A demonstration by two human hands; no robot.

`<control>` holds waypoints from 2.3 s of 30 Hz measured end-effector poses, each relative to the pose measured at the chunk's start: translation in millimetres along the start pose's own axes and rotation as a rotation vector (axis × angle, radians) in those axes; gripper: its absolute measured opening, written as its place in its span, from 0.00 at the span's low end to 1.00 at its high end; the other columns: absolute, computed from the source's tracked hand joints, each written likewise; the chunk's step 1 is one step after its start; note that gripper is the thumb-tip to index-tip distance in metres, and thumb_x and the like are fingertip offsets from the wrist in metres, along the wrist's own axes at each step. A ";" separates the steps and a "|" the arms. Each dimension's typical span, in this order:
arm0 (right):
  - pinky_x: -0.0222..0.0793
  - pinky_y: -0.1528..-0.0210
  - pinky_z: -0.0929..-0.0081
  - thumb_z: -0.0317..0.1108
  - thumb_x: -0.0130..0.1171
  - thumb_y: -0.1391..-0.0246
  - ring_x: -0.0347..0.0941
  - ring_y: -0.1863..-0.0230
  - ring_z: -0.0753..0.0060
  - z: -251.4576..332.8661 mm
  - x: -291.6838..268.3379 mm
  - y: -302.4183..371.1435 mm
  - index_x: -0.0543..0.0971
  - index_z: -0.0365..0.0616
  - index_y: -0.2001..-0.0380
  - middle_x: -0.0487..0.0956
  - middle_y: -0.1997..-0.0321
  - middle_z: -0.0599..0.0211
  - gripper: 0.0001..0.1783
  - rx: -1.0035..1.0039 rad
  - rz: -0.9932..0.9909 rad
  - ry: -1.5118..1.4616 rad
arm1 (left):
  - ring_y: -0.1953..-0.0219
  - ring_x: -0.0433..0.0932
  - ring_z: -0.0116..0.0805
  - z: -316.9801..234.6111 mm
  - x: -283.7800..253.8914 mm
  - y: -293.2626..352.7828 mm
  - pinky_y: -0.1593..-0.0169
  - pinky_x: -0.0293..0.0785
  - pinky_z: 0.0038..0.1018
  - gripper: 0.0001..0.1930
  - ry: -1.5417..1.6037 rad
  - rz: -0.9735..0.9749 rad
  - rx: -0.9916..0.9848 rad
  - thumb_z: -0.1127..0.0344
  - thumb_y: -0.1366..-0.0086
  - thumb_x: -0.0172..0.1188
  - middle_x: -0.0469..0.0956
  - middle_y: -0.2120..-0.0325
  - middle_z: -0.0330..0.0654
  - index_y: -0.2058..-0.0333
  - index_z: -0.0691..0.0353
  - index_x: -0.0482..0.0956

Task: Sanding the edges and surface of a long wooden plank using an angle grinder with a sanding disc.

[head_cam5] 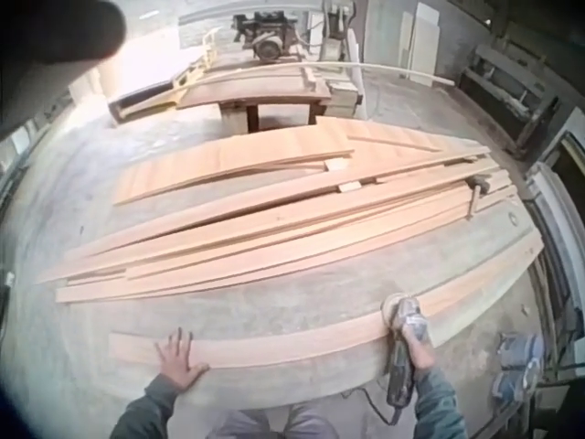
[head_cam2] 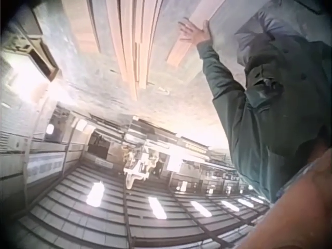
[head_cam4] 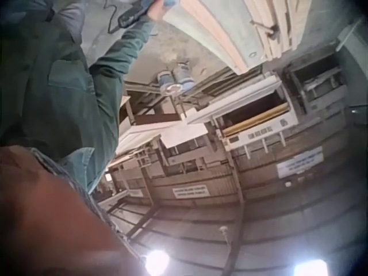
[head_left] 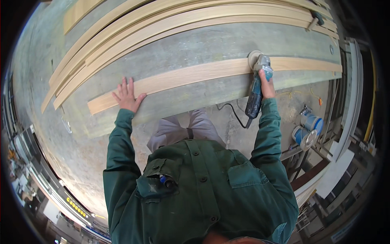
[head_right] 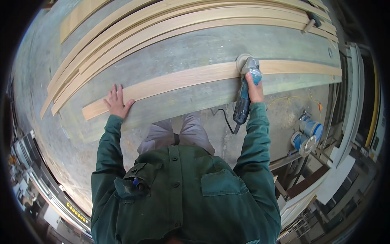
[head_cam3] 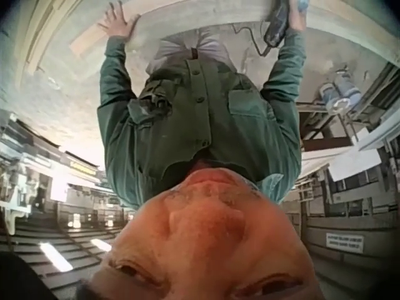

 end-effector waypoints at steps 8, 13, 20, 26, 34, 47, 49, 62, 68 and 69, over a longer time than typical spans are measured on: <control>0.66 0.45 0.72 0.52 0.69 0.52 0.71 0.50 0.68 27.0 181.7 111.9 0.66 0.34 0.43 0.75 0.50 0.57 0.42 -0.197 0.237 0.145 | 0.30 0.45 0.57 -1.6 4.8 2.3 0.38 0.30 0.70 0.49 0.032 -0.112 0.034 0.27 0.44 0.50 0.42 0.29 0.43 0.31 0.46 0.49; 0.65 0.43 0.71 0.50 0.71 0.54 0.70 0.47 0.67 34.5 285.9 183.7 0.60 0.34 0.39 0.73 0.48 0.55 0.47 -0.300 0.424 0.168 | 0.30 0.47 0.55 22.8 -3.0 14.9 0.34 0.34 0.65 0.46 0.157 -0.144 0.139 0.34 0.41 0.52 0.44 0.29 0.46 0.31 0.54 0.50; 0.63 0.40 0.66 0.58 0.70 0.58 0.70 0.42 0.53 26.0 399.3 251.9 0.56 0.38 0.36 0.72 0.45 0.43 0.55 -0.358 0.630 0.292 | 0.31 0.48 0.56 163.1 -1.9 43.3 0.33 0.38 0.59 0.43 0.096 -0.234 0.030 0.39 0.38 0.53 0.45 0.30 0.47 0.32 0.57 0.50; 0.67 0.44 0.69 0.51 0.71 0.54 0.72 0.48 0.66 27.3 357.6 227.8 0.61 0.36 0.39 0.74 0.47 0.54 0.47 -0.291 0.413 0.208 | 0.31 0.48 0.57 208.2 -6.2 56.6 0.34 0.35 0.62 0.42 0.058 -0.180 -0.043 0.39 0.36 0.51 0.43 0.29 0.48 0.31 0.56 0.49; 0.68 0.48 0.69 0.58 0.65 0.50 0.72 0.50 0.67 -7.2 199.3 124.4 0.69 0.36 0.41 0.75 0.48 0.60 0.43 -0.056 -0.046 0.033 | 0.32 0.48 0.59 204.7 -5.6 53.2 0.34 0.35 0.64 0.41 0.039 -0.158 -0.049 0.40 0.36 0.50 0.43 0.30 0.50 0.32 0.57 0.51; 0.68 0.48 0.72 0.55 0.66 0.50 0.72 0.51 0.69 -3.9 348.3 214.0 0.68 0.37 0.42 0.75 0.49 0.59 0.41 -0.101 0.182 0.083 | 0.32 0.50 0.59 214.1 -17.5 67.0 0.35 0.39 0.63 0.43 0.101 -0.147 0.057 0.40 0.38 0.53 0.42 0.30 0.52 0.31 0.56 0.50; 0.68 0.48 0.71 0.53 0.67 0.51 0.73 0.52 0.69 -1.4 393.8 242.4 0.66 0.36 0.42 0.76 0.50 0.58 0.42 -0.129 0.243 0.137 | 0.33 0.52 0.55 222.0 -21.3 83.1 0.34 0.39 0.63 0.43 0.141 -0.103 0.181 0.39 0.41 0.55 0.44 0.29 0.47 0.32 0.53 0.52; 0.67 0.48 0.74 0.50 0.68 0.50 0.71 0.52 0.72 18.5 578.9 352.5 0.66 0.35 0.43 0.75 0.51 0.61 0.39 -0.393 0.487 0.255 | 0.33 0.53 0.55 324.7 -53.3 178.1 0.34 0.40 0.61 0.36 0.347 -0.044 0.270 0.49 0.38 0.58 0.50 0.31 0.46 0.34 0.52 0.58; 0.66 0.45 0.71 0.52 0.70 0.53 0.71 0.49 0.68 16.0 575.8 355.5 0.63 0.33 0.41 0.74 0.49 0.56 0.45 -0.372 0.498 0.247 | 0.33 0.52 0.53 341.4 -55.4 185.3 0.34 0.40 0.61 0.35 0.348 -0.075 0.271 0.48 0.38 0.57 0.52 0.32 0.46 0.35 0.53 0.60; 0.67 0.46 0.72 0.51 0.69 0.52 0.72 0.51 0.68 14.4 569.5 352.3 0.65 0.33 0.42 0.75 0.51 0.57 0.43 -0.363 0.441 0.222 | 0.33 0.52 0.53 344.6 -56.0 187.0 0.34 0.39 0.61 0.35 0.349 -0.079 0.253 0.48 0.38 0.57 0.53 0.32 0.46 0.35 0.53 0.60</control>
Point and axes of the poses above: each hand's wrist, its own y-axis away from the middle knuckle, its own x-axis out of the palm, z = x × y, the point moved 3 cm from there along -y, towards the middle knuckle
